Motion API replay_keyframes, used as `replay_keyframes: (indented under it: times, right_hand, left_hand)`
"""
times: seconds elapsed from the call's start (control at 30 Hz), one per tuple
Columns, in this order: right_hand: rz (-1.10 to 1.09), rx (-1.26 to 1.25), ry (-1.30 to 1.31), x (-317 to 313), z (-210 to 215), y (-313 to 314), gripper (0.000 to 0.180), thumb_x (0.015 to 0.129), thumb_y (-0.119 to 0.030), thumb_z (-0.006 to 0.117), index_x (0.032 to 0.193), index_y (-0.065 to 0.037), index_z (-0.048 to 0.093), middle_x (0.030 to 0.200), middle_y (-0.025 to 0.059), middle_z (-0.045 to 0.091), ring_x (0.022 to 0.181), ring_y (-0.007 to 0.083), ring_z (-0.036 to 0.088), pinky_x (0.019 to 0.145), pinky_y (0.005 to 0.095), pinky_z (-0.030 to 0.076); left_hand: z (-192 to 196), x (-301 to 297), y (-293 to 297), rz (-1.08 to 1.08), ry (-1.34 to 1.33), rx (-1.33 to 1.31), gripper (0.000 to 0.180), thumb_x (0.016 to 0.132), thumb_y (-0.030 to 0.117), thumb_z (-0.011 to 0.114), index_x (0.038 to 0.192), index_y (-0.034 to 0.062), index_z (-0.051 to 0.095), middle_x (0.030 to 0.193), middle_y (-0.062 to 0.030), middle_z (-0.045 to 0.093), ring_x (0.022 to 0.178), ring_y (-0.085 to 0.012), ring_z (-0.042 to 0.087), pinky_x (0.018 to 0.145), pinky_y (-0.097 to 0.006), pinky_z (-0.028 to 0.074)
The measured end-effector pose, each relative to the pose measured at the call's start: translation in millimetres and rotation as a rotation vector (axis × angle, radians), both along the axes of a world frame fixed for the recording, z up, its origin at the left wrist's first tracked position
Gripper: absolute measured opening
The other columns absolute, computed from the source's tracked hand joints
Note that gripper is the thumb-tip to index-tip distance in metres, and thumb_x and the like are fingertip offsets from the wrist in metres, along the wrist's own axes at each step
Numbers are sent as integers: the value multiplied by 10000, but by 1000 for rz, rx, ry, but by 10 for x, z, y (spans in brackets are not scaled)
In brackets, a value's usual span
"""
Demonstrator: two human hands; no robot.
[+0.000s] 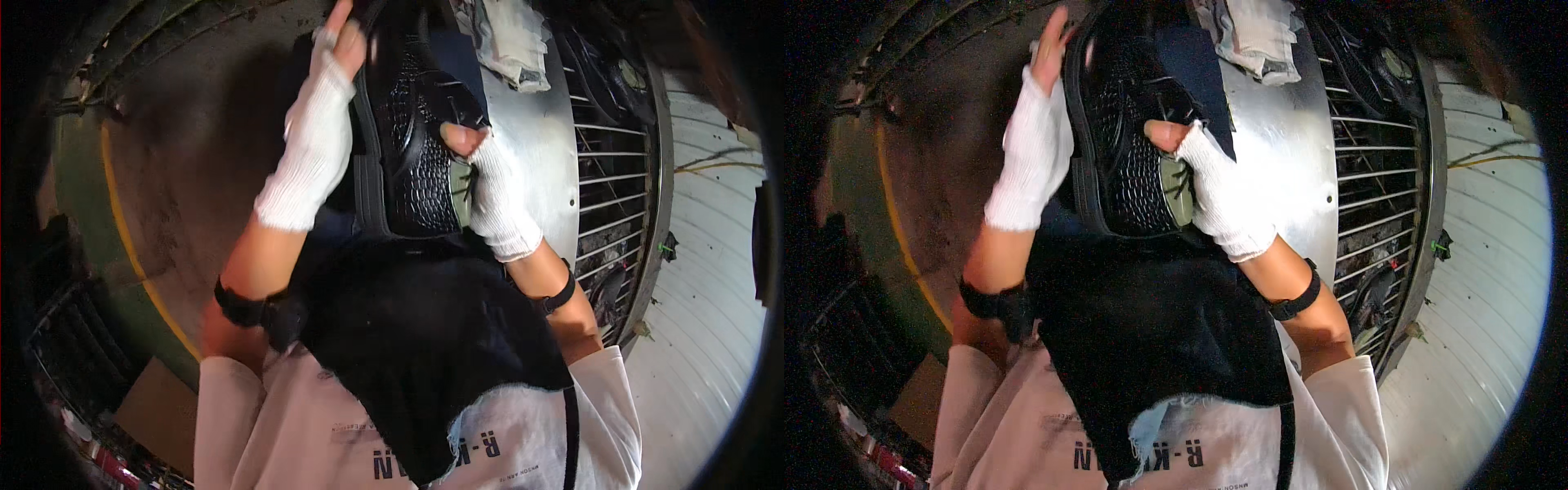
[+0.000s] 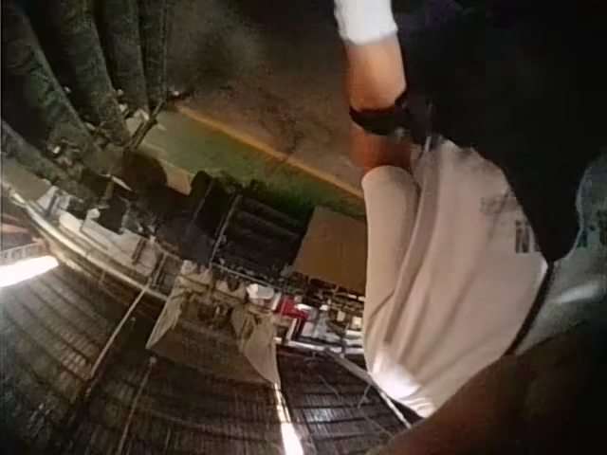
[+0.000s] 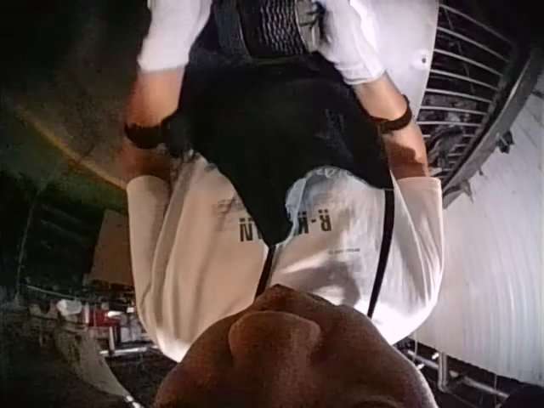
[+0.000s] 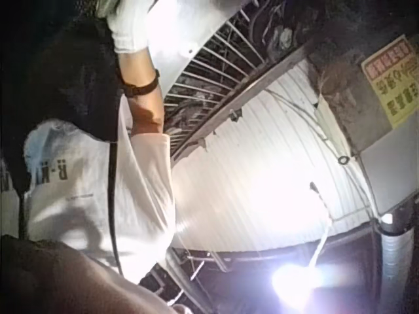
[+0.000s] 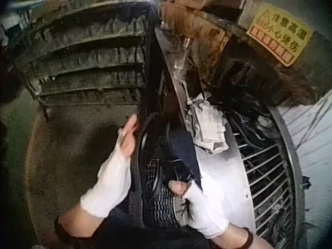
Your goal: Inspecting and wiping black leather shoes after they exit a heat tunnel in a factory.
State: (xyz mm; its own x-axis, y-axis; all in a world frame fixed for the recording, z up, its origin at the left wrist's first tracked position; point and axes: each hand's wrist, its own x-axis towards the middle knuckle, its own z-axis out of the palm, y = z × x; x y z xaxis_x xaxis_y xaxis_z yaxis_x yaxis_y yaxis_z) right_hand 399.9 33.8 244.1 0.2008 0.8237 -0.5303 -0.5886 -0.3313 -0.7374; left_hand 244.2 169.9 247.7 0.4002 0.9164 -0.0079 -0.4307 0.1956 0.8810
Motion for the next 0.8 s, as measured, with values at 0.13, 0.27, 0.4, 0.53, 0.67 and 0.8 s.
replay_keyframes:
  times: [0.13, 0.27, 0.4, 0.53, 0.67, 0.8]
  right_hand:
    - [-47, 18, 341, -25, -315, 359, 401, 1120, -312, 564, 1300, 24, 688, 1239, 133, 748, 1059, 219, 732, 1005, 383, 599]
    - [-107, -141, 184, -144, -446, 427, 440, 1066, -323, 619, 1366, -4, 667, 1187, 64, 743, 974, 139, 684, 875, 282, 560]
    - [-83, -68, -59, -55, -472, 520, 448, 1045, -335, 636, 1364, -23, 667, 1160, 32, 726, 883, 71, 600, 785, 229, 490]
    - [-159, -18, -90, -25, -571, 591, 420, 1034, -310, 656, 1354, -39, 674, 1120, 20, 727, 854, 75, 620, 782, 228, 499]
    - [-75, 42, 199, -60, -505, 544, 384, 1036, -331, 691, 1313, -65, 688, 1068, 24, 719, 829, 72, 639, 750, 237, 516]
    - [70, 112, -153, 53, -173, 290, 528, 1076, -412, 646, 1458, -49, 607, 1021, 8, 660, 913, 98, 623, 801, 248, 494]
  left_hand:
    - [-586, -337, -568, -177, -102, -563, 716, 1164, 366, 476, 1703, 3, 174, 1735, -110, 301, 1585, -176, 291, 1309, -351, 222]
    - [-863, -255, -716, -21, -84, -604, 570, 1173, 336, 430, 1631, 5, 352, 1626, -107, 479, 1527, -224, 414, 1283, -400, 307]
    - [-1044, -122, -659, 130, 310, -195, 674, 1169, 435, 437, 1616, -62, 348, 1537, -73, 489, 1377, -131, 499, 1195, -289, 371]
    - [-1000, -34, -499, 50, 243, -108, 698, 1169, 483, 395, 1632, -37, 342, 1574, -81, 463, 1449, -160, 427, 1241, -314, 303]
    - [-788, -188, -513, 41, 17, -491, 667, 1175, 408, 385, 1693, 17, 235, 1707, -97, 363, 1559, -211, 356, 1315, -385, 248]
    - [-152, -260, -500, -15, 435, -1, 844, 1070, 270, 690, 1725, 84, 192, 1535, -170, 507, 1302, -197, 571, 1108, -326, 466]
